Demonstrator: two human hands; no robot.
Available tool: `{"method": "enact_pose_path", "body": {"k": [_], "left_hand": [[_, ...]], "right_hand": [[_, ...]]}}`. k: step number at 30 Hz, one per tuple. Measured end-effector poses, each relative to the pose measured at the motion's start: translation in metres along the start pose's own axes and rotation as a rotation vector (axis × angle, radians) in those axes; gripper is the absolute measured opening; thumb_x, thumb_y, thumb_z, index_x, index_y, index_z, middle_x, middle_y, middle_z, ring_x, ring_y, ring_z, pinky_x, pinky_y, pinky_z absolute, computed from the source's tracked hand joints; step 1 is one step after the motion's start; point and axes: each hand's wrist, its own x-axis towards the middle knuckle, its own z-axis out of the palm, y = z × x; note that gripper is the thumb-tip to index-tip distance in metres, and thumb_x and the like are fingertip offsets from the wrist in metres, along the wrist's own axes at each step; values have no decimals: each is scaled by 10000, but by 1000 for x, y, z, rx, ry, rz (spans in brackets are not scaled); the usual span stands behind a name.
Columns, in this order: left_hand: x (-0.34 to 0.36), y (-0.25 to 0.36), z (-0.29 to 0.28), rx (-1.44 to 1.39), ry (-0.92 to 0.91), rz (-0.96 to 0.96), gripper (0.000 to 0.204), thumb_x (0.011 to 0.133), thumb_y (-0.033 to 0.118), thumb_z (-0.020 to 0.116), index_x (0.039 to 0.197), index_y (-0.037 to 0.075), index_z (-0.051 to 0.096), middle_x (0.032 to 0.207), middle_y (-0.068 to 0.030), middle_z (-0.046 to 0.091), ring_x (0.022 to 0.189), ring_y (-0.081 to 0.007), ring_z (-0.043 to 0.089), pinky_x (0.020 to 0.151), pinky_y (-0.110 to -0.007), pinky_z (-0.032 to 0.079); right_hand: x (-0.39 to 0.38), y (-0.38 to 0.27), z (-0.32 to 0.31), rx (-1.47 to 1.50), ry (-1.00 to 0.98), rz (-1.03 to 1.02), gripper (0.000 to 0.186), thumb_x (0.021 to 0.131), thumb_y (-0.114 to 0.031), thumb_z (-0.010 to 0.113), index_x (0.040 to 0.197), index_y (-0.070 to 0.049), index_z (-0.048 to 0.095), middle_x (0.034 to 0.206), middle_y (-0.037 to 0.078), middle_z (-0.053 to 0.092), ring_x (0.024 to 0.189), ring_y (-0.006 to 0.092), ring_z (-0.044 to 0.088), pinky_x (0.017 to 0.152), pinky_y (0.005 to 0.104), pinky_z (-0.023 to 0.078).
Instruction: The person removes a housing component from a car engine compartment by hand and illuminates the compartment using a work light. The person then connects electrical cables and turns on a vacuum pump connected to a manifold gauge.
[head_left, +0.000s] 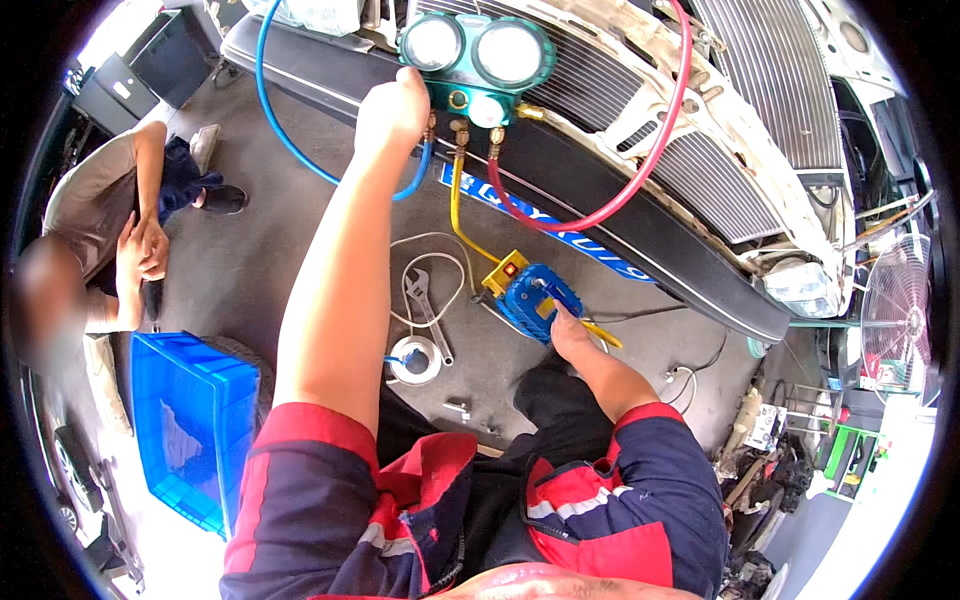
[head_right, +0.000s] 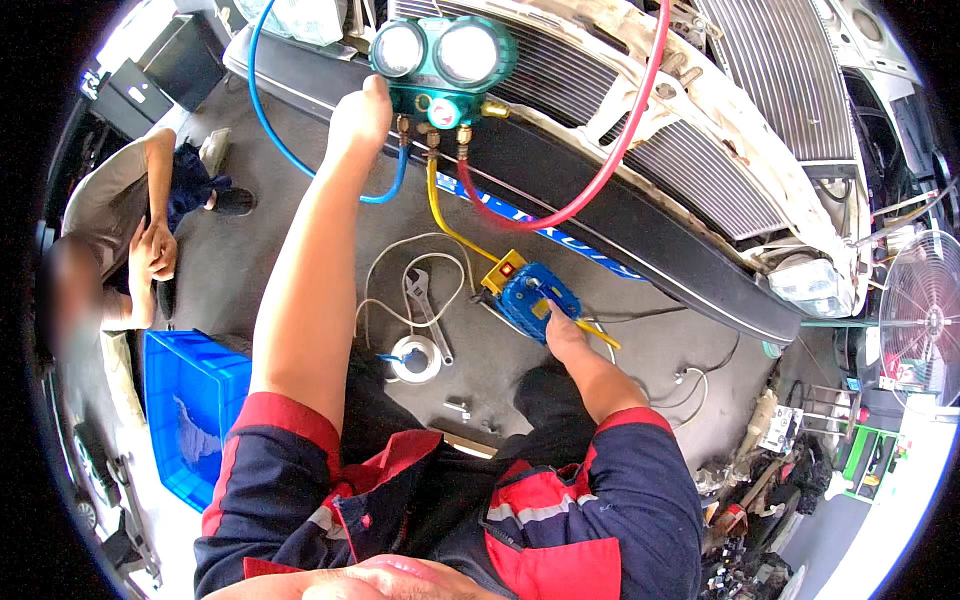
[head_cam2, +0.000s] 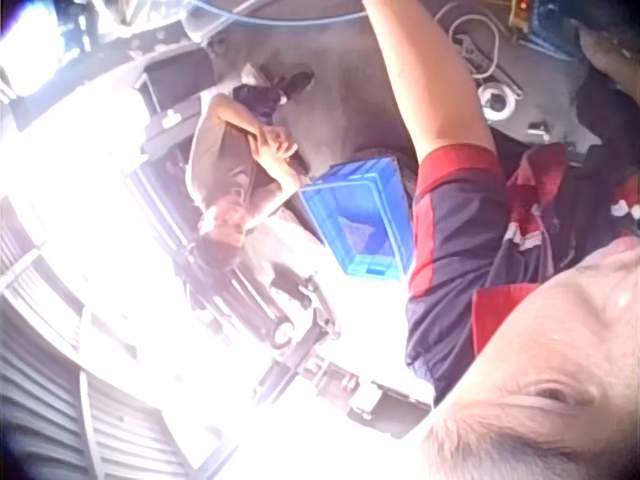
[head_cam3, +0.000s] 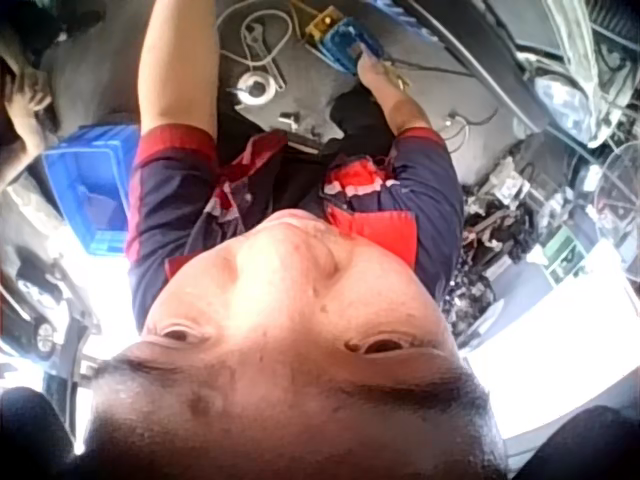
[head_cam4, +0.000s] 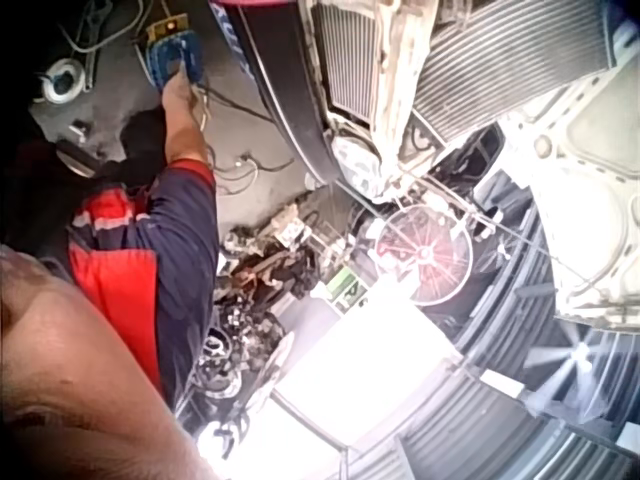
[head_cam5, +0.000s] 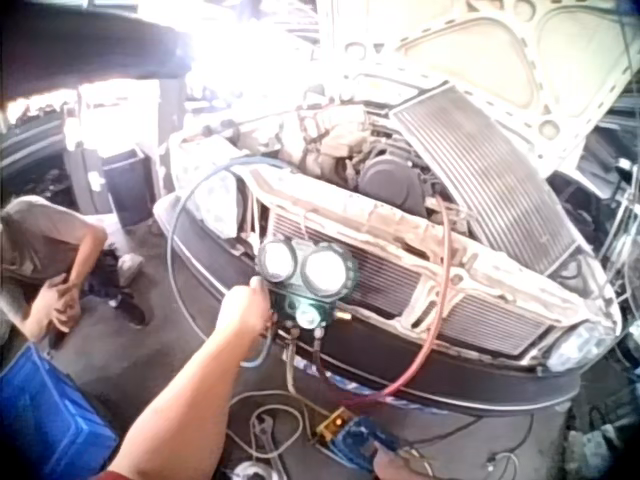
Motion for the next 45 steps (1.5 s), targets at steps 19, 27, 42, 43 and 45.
{"method": "enact_pose_path", "body": {"k": [19, 27, 42, 43, 45], "left_hand": [[-197, -76, 61, 281, -811, 596, 373, 859, 366, 565, 981, 18, 617, 893, -185, 666, 878, -355, 656, 779, -460, 510], [-190, -62, 63, 308, -854, 592, 391, 875, 370, 566, 1041, 18, 606, 969, -182, 663, 917, -353, 649, 807, -465, 500], [-188, -78, 53, 368, -908, 528, 408, 893, 391, 548, 1069, 25, 596, 999, -170, 658, 964, -335, 636, 821, -463, 495], [-188, -77, 54, 370, -911, 537, 411, 892, 392, 550, 1071, 25, 597, 1000, -168, 657, 963, -334, 636, 819, -462, 496], [-190, -80, 55, 364, -908, 545, 413, 890, 393, 552, 1073, 25, 597, 1000, -166, 656, 962, -332, 637, 816, -461, 498]], "right_hand": [[-25, -5, -22, 182, 353, 138, 268, 876, -142, 448, 991, -69, 679, 1005, 109, 653, 1107, 252, 559, 1145, 434, 221], [-18, -39, 14, 1591, 145, 1139, 483, 873, -397, 582, 1032, 56, 633, 1010, 278, 648, 1021, 436, 596, 881, 485, 459], [-14, -26, -16, 1286, 133, 1130, 586, 897, -519, 479, 1044, 21, 653, 1069, 259, 640, 1019, 404, 605, 874, 467, 480], [-14, -27, -15, 1289, 131, 1125, 586, 897, -519, 479, 1044, 21, 653, 1069, 259, 640, 1019, 404, 605, 874, 467, 480], [-14, -29, -13, 1281, 249, 1088, 579, 914, -519, 456, 1013, 15, 658, 1030, 260, 646, 984, 419, 608, 852, 483, 479]]}}
